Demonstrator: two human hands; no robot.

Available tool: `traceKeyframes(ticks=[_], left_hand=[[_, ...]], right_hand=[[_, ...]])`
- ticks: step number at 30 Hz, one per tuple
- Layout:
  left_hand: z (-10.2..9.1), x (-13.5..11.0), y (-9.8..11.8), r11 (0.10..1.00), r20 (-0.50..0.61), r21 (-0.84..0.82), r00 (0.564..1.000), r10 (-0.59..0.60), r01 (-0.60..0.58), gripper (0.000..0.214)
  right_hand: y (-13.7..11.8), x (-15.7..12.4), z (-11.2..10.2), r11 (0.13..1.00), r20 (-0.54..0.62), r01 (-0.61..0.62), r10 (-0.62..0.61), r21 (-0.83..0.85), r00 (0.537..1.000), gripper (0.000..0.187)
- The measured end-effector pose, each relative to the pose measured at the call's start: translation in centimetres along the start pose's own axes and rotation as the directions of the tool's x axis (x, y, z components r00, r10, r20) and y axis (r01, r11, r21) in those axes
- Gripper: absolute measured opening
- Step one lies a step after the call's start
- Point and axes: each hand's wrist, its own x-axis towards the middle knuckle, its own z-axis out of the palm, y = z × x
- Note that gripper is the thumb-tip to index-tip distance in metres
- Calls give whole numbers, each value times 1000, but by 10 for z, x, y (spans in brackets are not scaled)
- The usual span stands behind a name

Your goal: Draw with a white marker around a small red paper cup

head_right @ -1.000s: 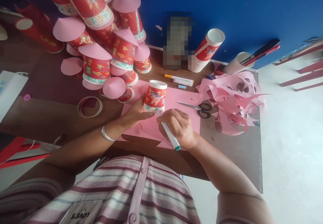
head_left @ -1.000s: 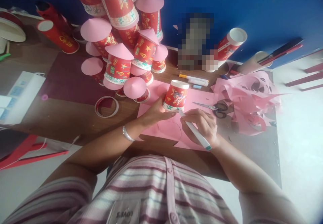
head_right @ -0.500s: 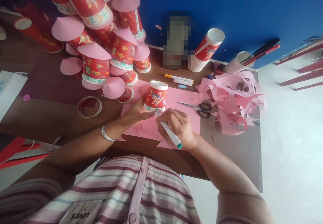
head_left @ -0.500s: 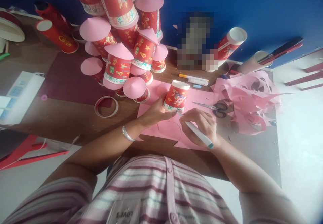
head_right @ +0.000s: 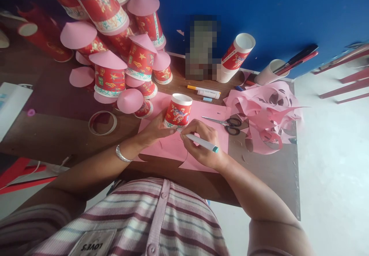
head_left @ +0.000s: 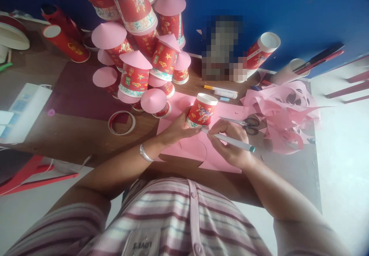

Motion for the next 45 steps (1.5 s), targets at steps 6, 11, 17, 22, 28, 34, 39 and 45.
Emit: traceKeyframes(ticks=[6, 11, 17, 22, 28, 34, 39, 45], left_hand=[[3, 1, -5, 986, -7, -167, 1000, 21, -21, 38], [6, 2, -2, 982, -87, -186, 996, 11, -27, 42], [10, 1, 5, 986, -142, -167, 990, -2, -22, 44], [9, 2, 3, 990, -159, -137, 987, 18, -40, 42], [9, 5, 3, 978, -193, -206, 981, -12, -28, 43], [11, 6, 7, 973, -182, -226, 983, 5, -47, 42], [11, 5, 7, 973, -187, -228, 982, -1, -42, 41], [11, 4, 6, 968, -159, -246, 987, 18, -57, 38]], right_hand=[[-1, -4, 7, 992, -32, 103, -106, -66, 994, 15], [2, -6, 12, 955, -27, 239, -248, -175, 968, 22], [4, -7, 16, 926, 9, 327, -331, -191, 944, 23], [4, -7, 16, 928, 3, 334, -338, -169, 941, 29], [0, -6, 11, 927, -31, 314, -327, -207, 945, 28], [4, -8, 12, 910, -16, 351, -363, -221, 932, 25], [5, -8, 13, 904, -10, 364, -376, -222, 927, 27], [7, -9, 14, 902, 10, 367, -375, -228, 927, 27]])
